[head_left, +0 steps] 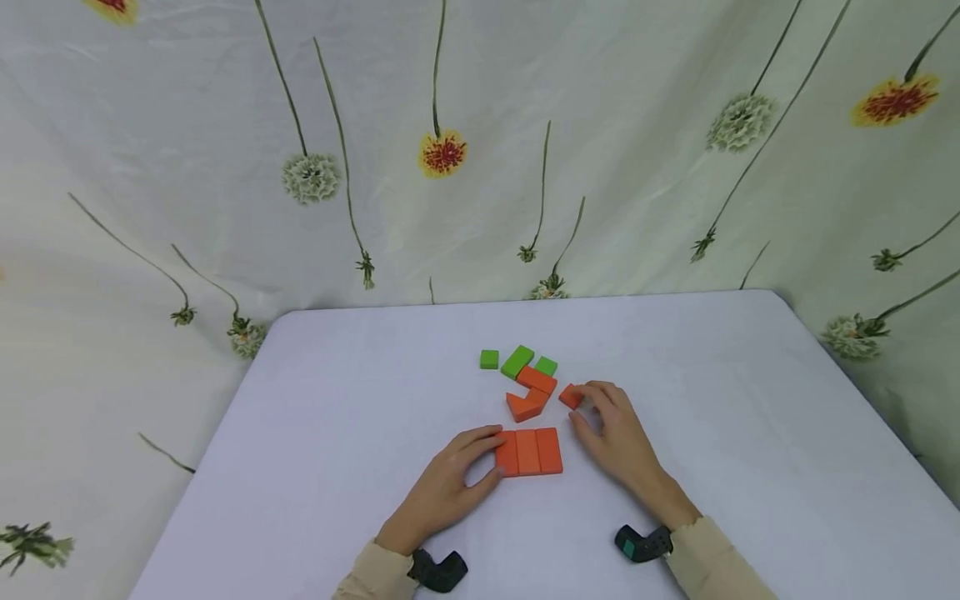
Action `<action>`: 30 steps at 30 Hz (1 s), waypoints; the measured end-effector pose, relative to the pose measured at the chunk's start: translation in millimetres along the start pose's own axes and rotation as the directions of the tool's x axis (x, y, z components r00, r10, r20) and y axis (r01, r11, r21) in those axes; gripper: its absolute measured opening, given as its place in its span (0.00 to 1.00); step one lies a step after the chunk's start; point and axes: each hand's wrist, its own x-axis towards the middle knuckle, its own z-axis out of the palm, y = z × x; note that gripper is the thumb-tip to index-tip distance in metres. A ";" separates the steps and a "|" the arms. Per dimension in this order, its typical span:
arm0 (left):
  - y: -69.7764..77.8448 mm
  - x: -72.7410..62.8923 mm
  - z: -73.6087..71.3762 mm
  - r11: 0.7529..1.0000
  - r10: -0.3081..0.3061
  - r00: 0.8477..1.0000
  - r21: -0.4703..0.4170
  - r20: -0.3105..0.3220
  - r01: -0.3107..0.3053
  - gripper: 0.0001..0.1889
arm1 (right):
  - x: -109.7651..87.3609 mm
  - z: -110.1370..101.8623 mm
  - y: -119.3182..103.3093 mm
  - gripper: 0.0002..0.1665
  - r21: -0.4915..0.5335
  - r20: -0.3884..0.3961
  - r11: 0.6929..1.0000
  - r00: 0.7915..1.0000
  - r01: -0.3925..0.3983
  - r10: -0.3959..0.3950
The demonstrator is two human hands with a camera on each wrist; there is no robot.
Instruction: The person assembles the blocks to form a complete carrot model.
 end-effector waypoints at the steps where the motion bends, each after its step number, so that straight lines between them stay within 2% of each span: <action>1: 0.0 0.0 0.1 1.000 -0.001 1.000 0.001 0.000 0.001 0.25 | 1.0 0.2 1.3 0.23 -0.011 -0.002 1.000 1.000 -0.015 0.015; 8: 2.3 0.0 -1.1 1.000 -0.013 1.000 0.002 -0.002 0.013 0.24 | 2.2 -1.8 0.2 0.19 -0.049 0.019 0.997 0.998 -0.067 0.068; 14: 3.2 -0.2 -1.7 1.000 -0.019 1.000 -0.016 0.003 0.019 0.24 | 0.9 -4.8 -2.7 0.19 -0.007 0.014 0.992 0.992 -0.125 0.125; 17: 2.6 -0.6 -1.1 1.000 -0.018 1.000 -0.019 0.003 0.018 0.24 | 0.1 -5.2 -2.2 0.19 0.019 0.007 0.991 0.992 -0.129 0.129; 23: 1.6 -1.2 -0.2 0.999 -0.026 1.000 -0.021 0.004 0.026 0.24 | -3.1 -4.5 0.1 0.18 0.083 -0.028 0.996 0.999 -0.022 0.024; 27: 1.6 -1.0 0.4 1.000 -0.026 1.000 -0.012 0.002 0.026 0.24 | -7.4 -4.8 -2.0 0.19 0.140 -0.013 0.987 0.997 0.073 -0.072; 30: 1.6 -0.8 0.3 1.000 -0.026 1.000 -0.004 0.002 0.026 0.24 | -10.5 -5.2 -5.6 0.20 0.181 0.003 0.977 0.994 0.109 -0.112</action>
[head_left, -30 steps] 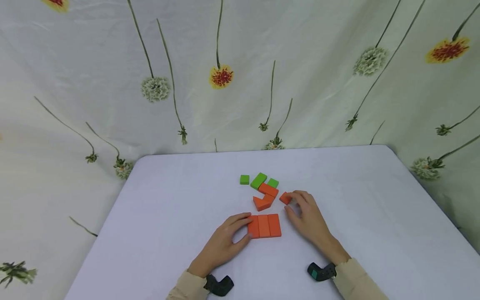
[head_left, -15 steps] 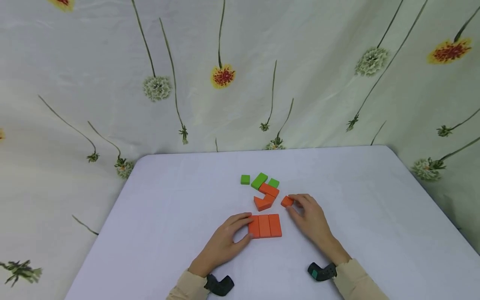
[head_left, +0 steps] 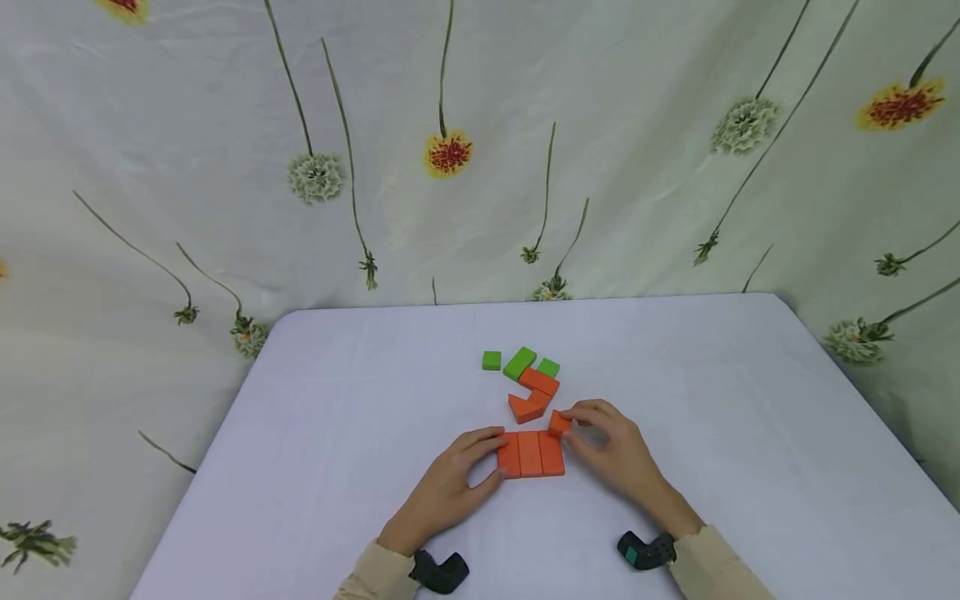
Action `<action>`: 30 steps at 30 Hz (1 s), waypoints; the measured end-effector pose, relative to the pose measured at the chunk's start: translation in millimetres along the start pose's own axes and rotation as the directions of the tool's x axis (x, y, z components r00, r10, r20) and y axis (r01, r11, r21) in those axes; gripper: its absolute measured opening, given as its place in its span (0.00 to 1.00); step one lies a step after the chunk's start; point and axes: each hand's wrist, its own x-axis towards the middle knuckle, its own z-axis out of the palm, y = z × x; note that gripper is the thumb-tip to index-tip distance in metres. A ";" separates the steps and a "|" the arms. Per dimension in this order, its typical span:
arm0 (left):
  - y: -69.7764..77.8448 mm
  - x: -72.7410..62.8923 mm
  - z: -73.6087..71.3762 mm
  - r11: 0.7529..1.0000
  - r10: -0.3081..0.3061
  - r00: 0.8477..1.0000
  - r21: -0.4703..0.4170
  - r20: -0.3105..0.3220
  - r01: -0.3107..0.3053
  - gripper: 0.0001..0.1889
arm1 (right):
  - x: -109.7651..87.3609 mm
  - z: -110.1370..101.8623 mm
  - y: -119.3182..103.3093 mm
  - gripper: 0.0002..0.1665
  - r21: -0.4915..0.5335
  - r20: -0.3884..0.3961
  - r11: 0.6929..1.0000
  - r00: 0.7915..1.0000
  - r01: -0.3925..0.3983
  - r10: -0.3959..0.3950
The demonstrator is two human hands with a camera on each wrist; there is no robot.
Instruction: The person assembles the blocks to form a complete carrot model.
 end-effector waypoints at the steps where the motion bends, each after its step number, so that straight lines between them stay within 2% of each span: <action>1: 0.1 0.1 0.0 1.000 0.000 1.000 0.002 0.001 0.000 0.24 | -1.0 -0.2 -1.4 0.20 0.014 0.006 1.000 1.000 0.007 -0.007; 8: 0.5 -0.1 -0.9 1.000 0.000 1.000 0.002 0.009 0.000 0.24 | -5.6 2.4 -7.5 0.21 0.104 0.078 0.994 0.996 0.038 -0.046; 14: 0.7 -0.2 -1.4 1.000 -0.001 1.000 -0.002 0.011 0.001 0.24 | -9.1 6.0 -11.8 0.21 0.129 0.119 0.988 0.988 0.083 -0.098; 25: -0.5 -0.4 -0.6 1.000 0.019 1.000 0.001 -0.005 -0.019 0.24 | -12.3 11.6 -18.4 0.17 0.170 0.192 0.971 0.960 0.171 -0.203; 30: -0.1 -0.2 -0.6 1.000 0.027 1.000 0.010 -0.013 -0.027 0.24 | -13.0 13.8 -23.6 0.15 0.192 0.224 0.957 0.940 0.217 -0.258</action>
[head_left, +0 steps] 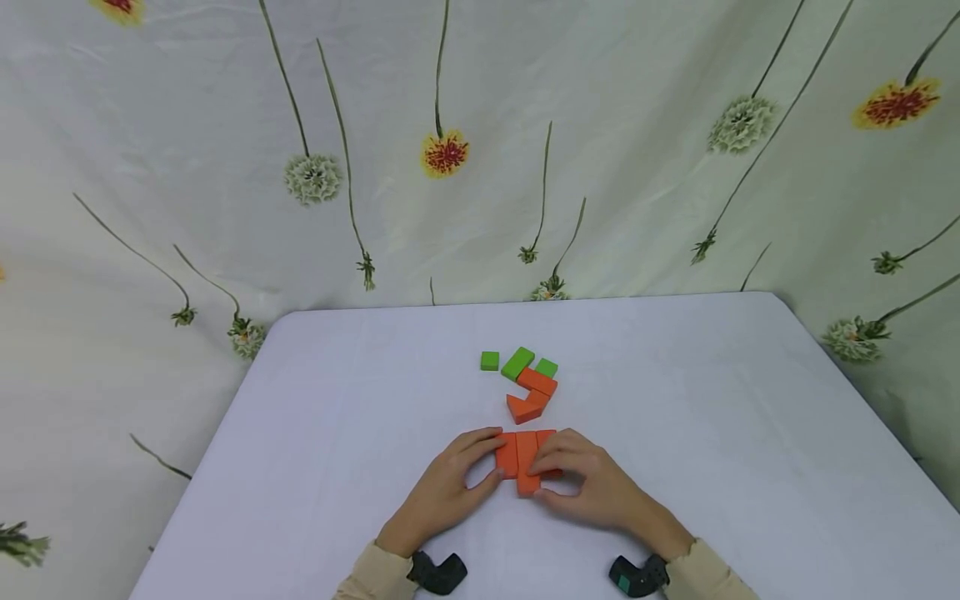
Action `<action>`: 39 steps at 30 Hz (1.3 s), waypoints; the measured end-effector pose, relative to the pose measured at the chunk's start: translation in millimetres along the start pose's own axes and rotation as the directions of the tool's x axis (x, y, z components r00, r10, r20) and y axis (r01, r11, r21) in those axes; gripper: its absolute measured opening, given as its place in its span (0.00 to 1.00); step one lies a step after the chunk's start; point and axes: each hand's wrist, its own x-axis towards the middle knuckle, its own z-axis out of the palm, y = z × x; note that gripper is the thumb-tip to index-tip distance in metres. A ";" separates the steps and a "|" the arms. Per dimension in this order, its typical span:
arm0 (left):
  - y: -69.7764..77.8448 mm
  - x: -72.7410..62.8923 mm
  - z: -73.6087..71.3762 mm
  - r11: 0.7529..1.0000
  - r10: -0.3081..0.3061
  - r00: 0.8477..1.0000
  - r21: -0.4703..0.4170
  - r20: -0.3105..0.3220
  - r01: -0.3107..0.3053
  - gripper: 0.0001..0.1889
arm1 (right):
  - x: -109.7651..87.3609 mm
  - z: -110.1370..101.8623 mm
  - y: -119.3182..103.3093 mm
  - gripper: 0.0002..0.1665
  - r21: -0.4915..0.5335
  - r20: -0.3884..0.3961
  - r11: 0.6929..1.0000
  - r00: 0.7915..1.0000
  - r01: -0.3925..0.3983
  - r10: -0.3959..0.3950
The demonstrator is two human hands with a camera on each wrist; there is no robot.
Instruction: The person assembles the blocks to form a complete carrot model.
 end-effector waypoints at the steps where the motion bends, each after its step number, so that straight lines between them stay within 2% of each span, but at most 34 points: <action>1: 0.1 0.0 0.0 1.000 0.003 1.000 0.001 -0.003 -0.003 0.24 | 0.5 0.5 -1.1 0.15 0.000 0.008 1.000 1.000 0.009 -0.009; 8: 1.1 0.1 -0.2 1.000 0.010 1.000 0.000 -0.011 -0.010 0.24 | 3.2 2.2 -4.8 0.13 -0.014 0.058 0.999 0.997 0.047 -0.046; 15: 1.0 -0.8 -0.4 1.000 0.014 1.000 -0.010 -0.015 -0.014 0.24 | 2.9 2.9 -3.6 0.13 -0.036 0.075 0.998 0.996 0.050 -0.047; 27: 1.1 0.3 -1.0 1.000 0.013 1.000 -0.010 -0.015 -0.013 0.24 | 4.8 0.9 -7.9 0.13 -0.058 0.103 0.998 0.994 -0.023 0.029; 30: 0.9 0.2 -0.6 1.000 0.005 1.000 -0.006 -0.010 -0.005 0.24 | 4.9 0.8 -7.7 0.14 -0.054 0.093 0.999 0.996 -0.004 0.009; 34: 0.9 -0.3 0.0 1.000 0.000 1.000 -0.004 -0.002 0.000 0.24 | 4.6 1.0 -6.4 0.14 -0.027 0.042 0.999 0.999 0.018 -0.017; 39: 1.3 -0.1 -0.1 1.000 0.000 1.000 0.004 -0.001 0.000 0.24 | 5.1 0.4 -4.2 0.13 -0.038 -0.041 0.997 0.997 -0.061 0.059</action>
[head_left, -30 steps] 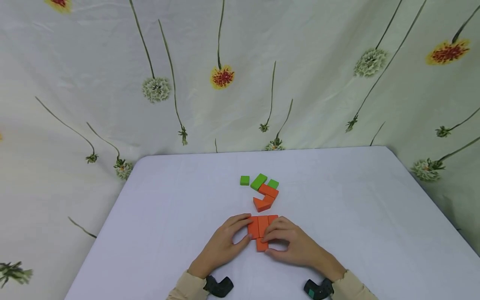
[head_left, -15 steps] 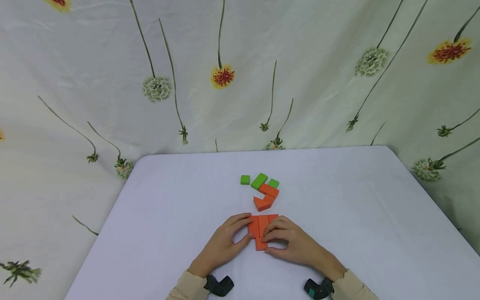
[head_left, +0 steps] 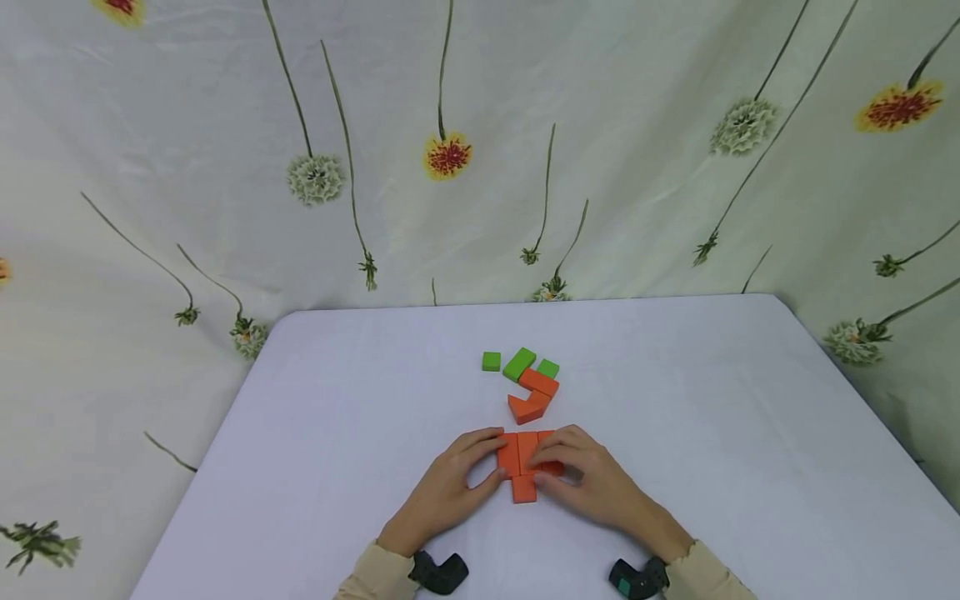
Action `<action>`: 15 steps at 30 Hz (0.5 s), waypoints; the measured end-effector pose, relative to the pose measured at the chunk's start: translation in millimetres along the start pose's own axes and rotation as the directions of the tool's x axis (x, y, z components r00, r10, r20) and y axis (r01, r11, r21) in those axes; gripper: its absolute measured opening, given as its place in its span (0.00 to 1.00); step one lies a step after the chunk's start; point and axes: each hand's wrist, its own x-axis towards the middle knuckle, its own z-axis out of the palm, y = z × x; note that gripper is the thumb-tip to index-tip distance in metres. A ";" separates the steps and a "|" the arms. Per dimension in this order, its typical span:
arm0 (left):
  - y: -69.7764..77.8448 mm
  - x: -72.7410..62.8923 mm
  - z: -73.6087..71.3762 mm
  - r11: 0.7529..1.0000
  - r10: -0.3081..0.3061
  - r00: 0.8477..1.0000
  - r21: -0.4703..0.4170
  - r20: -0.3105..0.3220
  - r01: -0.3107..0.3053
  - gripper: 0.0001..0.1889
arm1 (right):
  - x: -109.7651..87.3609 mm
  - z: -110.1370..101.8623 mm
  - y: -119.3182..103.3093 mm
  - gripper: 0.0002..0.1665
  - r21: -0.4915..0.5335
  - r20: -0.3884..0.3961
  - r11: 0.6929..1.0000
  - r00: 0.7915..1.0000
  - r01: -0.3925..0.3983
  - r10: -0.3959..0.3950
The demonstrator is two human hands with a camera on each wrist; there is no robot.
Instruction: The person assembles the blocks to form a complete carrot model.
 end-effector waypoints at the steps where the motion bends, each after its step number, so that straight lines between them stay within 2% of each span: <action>1: 0.0 0.0 0.0 1.000 0.000 1.000 -0.002 -0.001 0.000 0.24 | 0.2 -0.1 0.7 0.14 -0.016 -0.014 1.000 1.000 -0.026 0.025; 6: 0.1 0.4 0.3 1.000 0.001 1.000 0.000 0.000 -0.001 0.24 | 2.7 -1.7 3.5 0.15 -0.093 -0.095 0.987 0.988 -0.130 0.122; 11: 0.1 0.6 0.2 1.000 -0.003 1.000 0.000 0.002 0.003 0.24 | 7.3 -2.8 8.6 0.15 -0.129 -0.169 0.972 0.970 -0.199 0.176; 15: 0.1 0.5 -0.2 1.000 -0.005 1.000 0.002 0.003 0.005 0.24 | 11.8 -4.5 14.7 0.17 -0.127 -0.189 0.966 0.962 -0.225 0.199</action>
